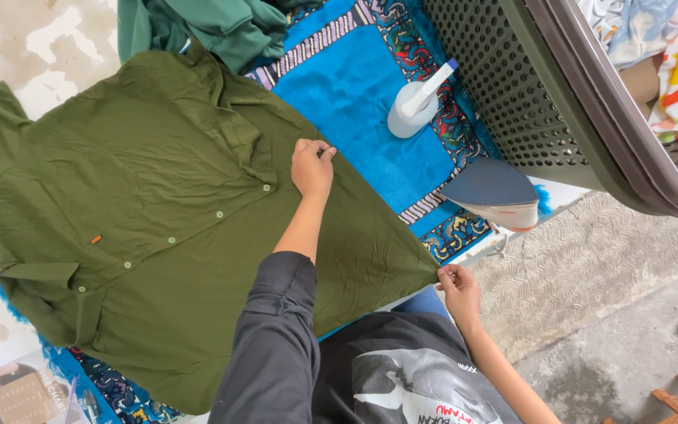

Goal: Smoothing out a green shirt on a table, spraying it with water from a bottle, and then ironing the fabric to remove wrinkles.

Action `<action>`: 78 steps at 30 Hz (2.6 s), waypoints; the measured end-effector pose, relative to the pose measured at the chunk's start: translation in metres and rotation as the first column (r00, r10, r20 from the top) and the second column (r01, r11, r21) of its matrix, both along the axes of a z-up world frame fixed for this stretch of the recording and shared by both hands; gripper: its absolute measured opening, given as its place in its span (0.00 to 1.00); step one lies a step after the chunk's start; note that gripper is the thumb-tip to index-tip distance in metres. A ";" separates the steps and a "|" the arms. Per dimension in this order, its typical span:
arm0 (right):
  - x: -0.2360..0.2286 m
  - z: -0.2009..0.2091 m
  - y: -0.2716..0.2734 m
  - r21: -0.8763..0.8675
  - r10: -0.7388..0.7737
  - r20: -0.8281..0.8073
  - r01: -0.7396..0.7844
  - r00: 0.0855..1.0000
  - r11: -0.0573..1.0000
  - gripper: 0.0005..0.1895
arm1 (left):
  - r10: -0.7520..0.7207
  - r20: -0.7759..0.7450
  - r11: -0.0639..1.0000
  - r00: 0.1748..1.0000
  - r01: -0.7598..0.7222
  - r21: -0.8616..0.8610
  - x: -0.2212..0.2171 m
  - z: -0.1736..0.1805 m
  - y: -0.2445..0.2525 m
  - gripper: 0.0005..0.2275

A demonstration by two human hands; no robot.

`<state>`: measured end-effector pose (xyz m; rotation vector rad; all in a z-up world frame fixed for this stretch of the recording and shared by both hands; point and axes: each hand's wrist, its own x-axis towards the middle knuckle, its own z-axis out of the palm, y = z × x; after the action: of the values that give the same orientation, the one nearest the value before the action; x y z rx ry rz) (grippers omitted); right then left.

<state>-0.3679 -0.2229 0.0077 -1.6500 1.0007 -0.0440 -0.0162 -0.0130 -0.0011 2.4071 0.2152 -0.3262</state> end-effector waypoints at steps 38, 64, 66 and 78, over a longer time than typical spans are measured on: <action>-0.001 0.010 0.002 -0.115 0.053 -0.093 -0.064 0.994 0.991 0.05 | -0.329 0.525 0.942 0.785 0.312 0.123 0.032 -0.005 0.033 0.10; -0.001 -0.008 -0.008 -0.269 0.109 -0.064 -0.123 0.992 0.955 0.06 | -0.138 0.203 0.980 0.969 0.163 -0.116 0.018 -0.006 0.012 0.06; -0.001 -0.008 -0.007 -0.257 0.104 -0.060 -0.116 0.993 0.959 0.06 | -0.092 0.208 0.985 0.974 0.120 -0.126 0.019 -0.009 0.008 0.06; 0.002 -0.008 0.000 -0.162 0.065 -0.035 -0.070 0.997 0.984 0.07 | -0.020 0.241 1.000 0.970 0.022 -0.005 0.019 -0.031 -0.003 0.06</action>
<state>-0.3663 -0.2226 -0.0001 -1.8379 0.9838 -0.0574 0.0025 -0.0156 -0.0320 2.4163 0.0782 -0.0417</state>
